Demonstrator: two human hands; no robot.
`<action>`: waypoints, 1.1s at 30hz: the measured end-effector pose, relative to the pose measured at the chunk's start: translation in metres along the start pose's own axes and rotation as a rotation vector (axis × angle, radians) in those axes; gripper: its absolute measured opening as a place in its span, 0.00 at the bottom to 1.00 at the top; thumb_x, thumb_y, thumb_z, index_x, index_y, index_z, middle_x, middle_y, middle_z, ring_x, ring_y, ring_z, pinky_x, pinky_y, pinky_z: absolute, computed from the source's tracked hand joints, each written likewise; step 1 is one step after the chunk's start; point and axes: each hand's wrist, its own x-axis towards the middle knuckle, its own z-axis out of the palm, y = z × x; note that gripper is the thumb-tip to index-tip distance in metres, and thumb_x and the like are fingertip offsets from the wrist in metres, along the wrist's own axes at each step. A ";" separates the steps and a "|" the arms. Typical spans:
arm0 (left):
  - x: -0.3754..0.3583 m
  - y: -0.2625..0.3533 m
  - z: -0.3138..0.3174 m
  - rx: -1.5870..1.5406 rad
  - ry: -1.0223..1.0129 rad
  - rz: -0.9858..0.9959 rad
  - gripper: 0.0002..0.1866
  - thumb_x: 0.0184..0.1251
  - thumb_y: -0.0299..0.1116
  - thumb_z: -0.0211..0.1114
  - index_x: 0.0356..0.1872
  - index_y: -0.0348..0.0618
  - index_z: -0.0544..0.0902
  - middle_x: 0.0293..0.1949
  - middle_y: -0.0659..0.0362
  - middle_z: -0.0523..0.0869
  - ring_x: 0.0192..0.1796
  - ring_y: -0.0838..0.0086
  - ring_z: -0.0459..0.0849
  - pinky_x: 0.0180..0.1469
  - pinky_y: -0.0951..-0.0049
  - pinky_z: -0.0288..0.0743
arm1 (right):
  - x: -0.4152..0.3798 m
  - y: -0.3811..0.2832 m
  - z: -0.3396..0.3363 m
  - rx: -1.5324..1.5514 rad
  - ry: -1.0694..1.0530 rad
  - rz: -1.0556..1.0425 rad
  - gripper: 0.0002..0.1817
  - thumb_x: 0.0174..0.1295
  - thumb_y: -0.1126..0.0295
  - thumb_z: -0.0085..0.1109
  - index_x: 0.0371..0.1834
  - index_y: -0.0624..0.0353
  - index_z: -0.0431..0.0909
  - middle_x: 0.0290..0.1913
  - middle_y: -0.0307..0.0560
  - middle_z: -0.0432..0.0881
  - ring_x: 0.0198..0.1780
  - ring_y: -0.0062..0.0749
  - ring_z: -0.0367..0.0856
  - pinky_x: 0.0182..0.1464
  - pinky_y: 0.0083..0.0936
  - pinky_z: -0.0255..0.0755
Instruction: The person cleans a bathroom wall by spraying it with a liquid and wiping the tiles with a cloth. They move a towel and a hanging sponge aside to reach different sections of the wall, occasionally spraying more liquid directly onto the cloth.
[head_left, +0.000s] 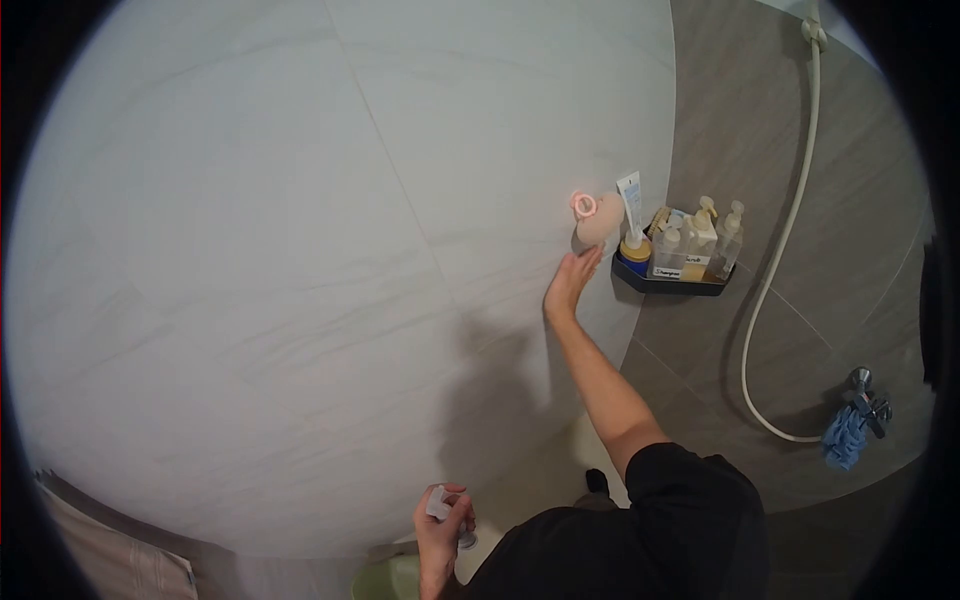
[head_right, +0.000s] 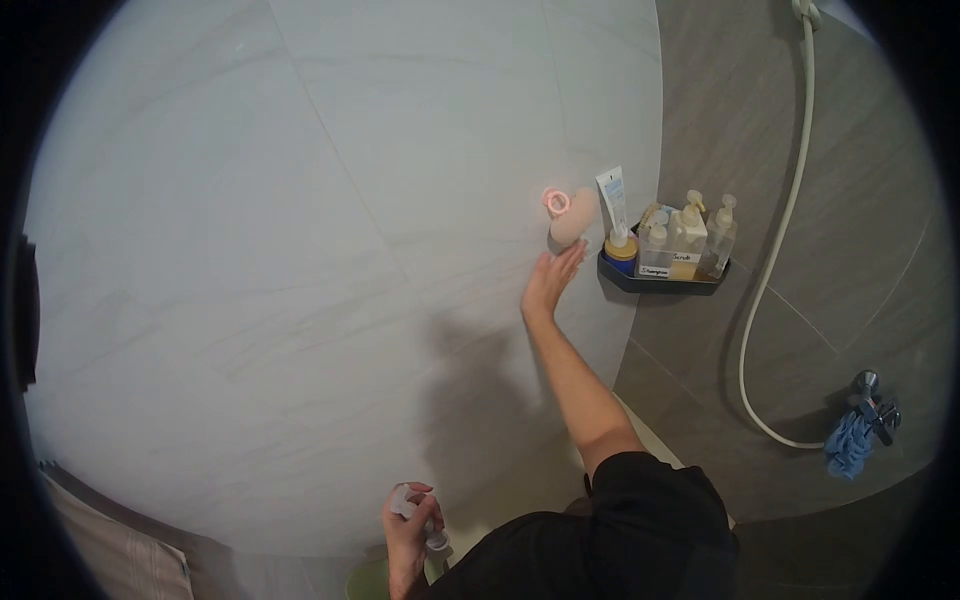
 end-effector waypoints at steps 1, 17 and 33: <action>-0.001 0.001 0.001 0.000 -0.004 0.000 0.08 0.70 0.22 0.66 0.47 0.36 0.79 0.24 0.59 0.81 0.23 0.76 0.79 0.25 0.75 0.71 | 0.008 0.004 -0.003 0.003 -0.001 -0.004 0.41 0.77 0.59 0.38 0.82 0.70 0.31 0.84 0.65 0.31 0.85 0.57 0.26 0.82 0.50 0.23; 0.008 -0.011 -0.011 -0.040 0.025 0.036 0.08 0.69 0.26 0.69 0.45 0.37 0.81 0.25 0.61 0.81 0.24 0.78 0.79 0.26 0.75 0.73 | -0.118 -0.081 0.015 -0.069 -0.412 -0.722 0.52 0.68 0.50 0.55 0.81 0.73 0.38 0.83 0.70 0.34 0.83 0.68 0.30 0.79 0.64 0.29; 0.000 -0.027 -0.008 -0.049 0.124 0.016 0.09 0.69 0.25 0.68 0.46 0.36 0.80 0.25 0.61 0.80 0.25 0.77 0.79 0.27 0.75 0.73 | 0.118 -0.525 0.053 -0.192 -0.183 -1.314 0.41 0.76 0.43 0.35 0.83 0.60 0.46 0.85 0.55 0.43 0.85 0.48 0.36 0.84 0.48 0.29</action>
